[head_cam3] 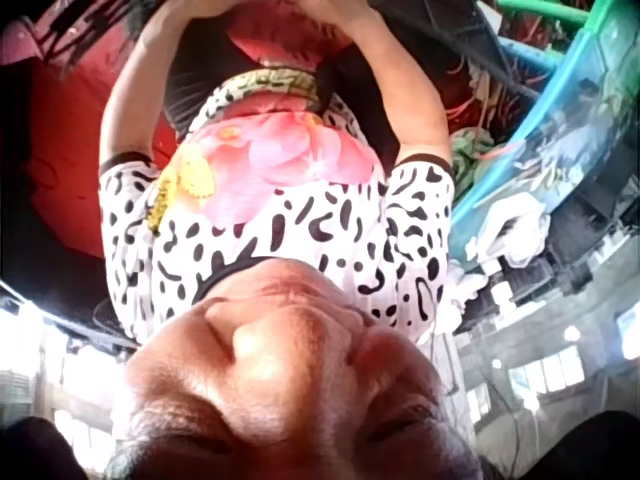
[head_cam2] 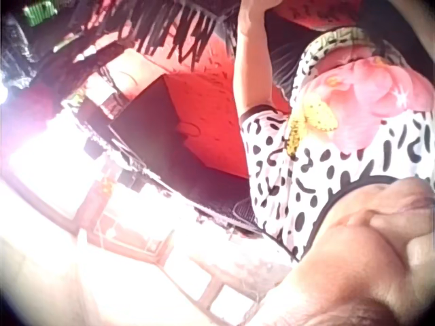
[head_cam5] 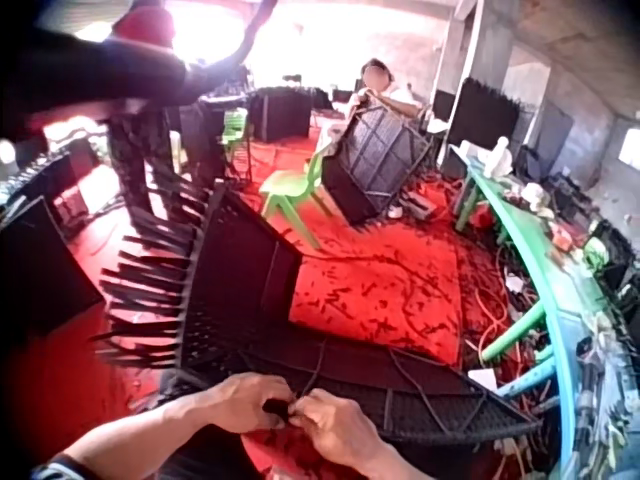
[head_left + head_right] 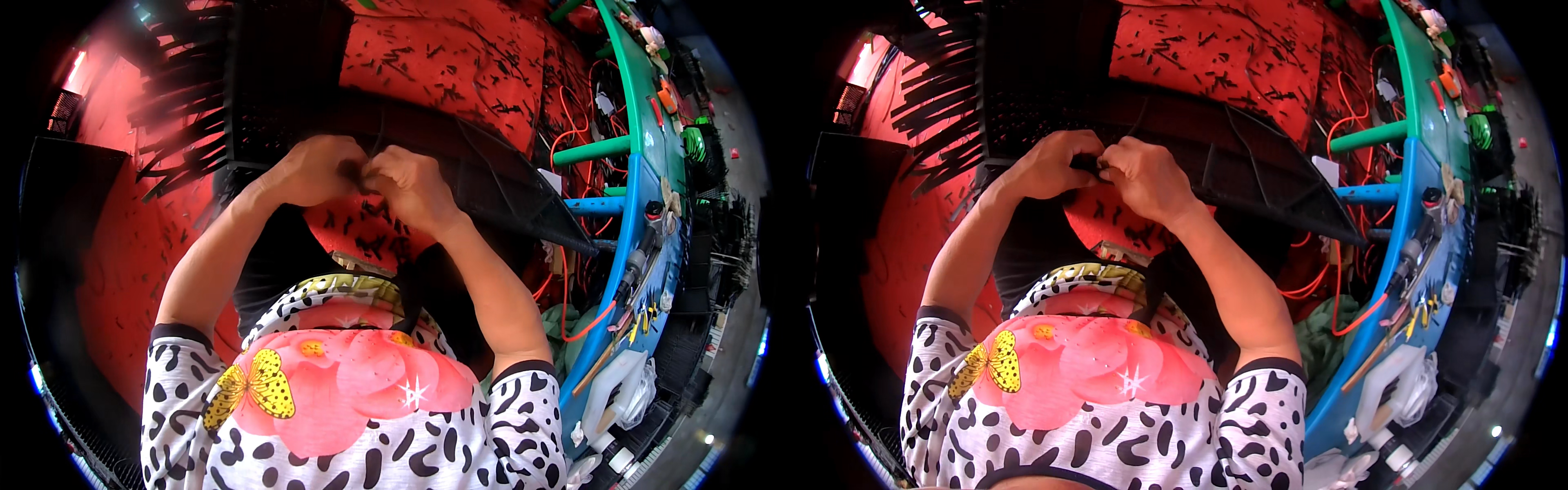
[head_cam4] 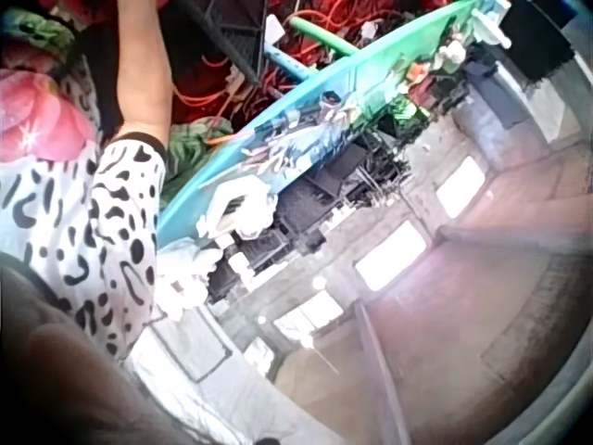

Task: The person weaves black synthetic strips through a frame to create a textured furniture panel, then uses a pneumatic tool to secure the material and trims the excess strips.

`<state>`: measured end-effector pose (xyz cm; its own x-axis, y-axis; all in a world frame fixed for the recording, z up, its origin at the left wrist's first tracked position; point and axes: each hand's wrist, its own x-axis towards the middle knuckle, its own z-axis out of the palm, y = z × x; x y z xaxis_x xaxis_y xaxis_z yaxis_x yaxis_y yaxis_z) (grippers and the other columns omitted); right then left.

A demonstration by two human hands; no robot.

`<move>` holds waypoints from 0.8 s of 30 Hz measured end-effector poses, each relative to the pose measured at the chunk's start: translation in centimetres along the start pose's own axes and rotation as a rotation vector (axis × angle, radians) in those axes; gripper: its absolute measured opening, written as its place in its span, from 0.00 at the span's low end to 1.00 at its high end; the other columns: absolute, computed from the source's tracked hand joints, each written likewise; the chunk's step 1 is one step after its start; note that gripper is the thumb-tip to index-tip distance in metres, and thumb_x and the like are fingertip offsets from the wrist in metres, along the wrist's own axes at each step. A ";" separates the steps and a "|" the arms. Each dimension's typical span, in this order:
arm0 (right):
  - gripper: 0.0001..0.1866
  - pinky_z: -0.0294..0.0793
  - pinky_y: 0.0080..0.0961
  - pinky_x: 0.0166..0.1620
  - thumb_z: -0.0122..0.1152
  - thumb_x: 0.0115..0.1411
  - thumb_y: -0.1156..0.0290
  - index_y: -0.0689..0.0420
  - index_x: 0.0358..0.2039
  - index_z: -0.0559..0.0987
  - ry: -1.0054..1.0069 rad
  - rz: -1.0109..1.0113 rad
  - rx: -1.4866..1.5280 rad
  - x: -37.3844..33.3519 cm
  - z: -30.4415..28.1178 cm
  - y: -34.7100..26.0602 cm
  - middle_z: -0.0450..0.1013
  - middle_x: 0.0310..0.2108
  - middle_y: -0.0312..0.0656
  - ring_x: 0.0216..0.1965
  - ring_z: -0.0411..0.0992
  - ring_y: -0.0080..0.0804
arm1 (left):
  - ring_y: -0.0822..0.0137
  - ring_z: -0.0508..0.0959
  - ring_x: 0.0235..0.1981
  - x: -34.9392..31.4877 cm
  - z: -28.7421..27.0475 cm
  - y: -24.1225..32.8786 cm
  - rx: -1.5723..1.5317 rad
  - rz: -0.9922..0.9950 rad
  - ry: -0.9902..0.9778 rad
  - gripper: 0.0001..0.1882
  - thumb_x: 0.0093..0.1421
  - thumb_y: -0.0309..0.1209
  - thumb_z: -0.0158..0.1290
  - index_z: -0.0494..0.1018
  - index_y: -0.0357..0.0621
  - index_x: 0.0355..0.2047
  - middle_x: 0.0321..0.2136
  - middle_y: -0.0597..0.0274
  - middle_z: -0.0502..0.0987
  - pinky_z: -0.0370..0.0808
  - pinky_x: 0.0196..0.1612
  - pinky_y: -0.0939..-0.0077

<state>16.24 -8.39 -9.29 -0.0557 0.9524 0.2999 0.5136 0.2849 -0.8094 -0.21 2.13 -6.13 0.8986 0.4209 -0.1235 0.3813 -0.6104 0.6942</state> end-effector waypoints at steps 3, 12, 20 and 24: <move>0.04 0.69 0.37 0.31 0.61 0.49 0.76 0.60 0.26 0.75 0.010 0.072 0.067 0.2 0.4 0.4 0.70 0.25 0.47 0.29 0.71 0.49 | 0.56 0.76 0.34 -0.4 0.5 -0.4 -0.038 -0.027 0.060 0.13 0.42 0.24 0.59 0.74 0.36 0.31 0.29 0.55 0.74 0.70 0.39 0.71; 0.06 0.66 0.24 0.27 0.63 0.48 0.74 0.62 0.22 0.77 -0.023 0.416 0.308 0.7 1.7 2.4 0.70 0.15 0.42 0.19 0.67 0.23 | 0.60 0.76 0.29 -1.5 1.6 -0.4 -0.067 -0.137 0.178 0.08 0.45 0.24 0.58 0.73 0.37 0.27 0.25 0.58 0.73 0.70 0.33 0.72; 0.05 0.65 0.19 0.27 0.62 0.48 0.74 0.62 0.22 0.79 -0.023 0.576 0.494 0.8 1.6 2.7 0.71 0.15 0.35 0.20 0.66 0.17 | 0.62 0.76 0.24 -2.3 3.2 -1.5 -0.103 -0.086 0.339 0.09 0.48 0.22 0.55 0.70 0.37 0.31 0.22 0.57 0.73 0.70 0.29 0.73; 0.05 0.65 0.20 0.27 0.62 0.48 0.74 0.62 0.21 0.79 -0.072 0.576 0.342 1.1 1.6 2.4 0.71 0.15 0.36 0.20 0.67 0.18 | 0.61 0.76 0.25 -2.8 3.5 -0.5 -0.142 -0.110 0.444 0.18 0.47 0.20 0.55 0.68 0.40 0.41 0.23 0.57 0.74 0.71 0.31 0.72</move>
<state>16.08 -6.51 -11.70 0.0831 0.9640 -0.2527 0.1789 -0.2639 -0.9478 -2.18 -1.04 -8.60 0.6631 0.7429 0.0920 0.4079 -0.4617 0.7877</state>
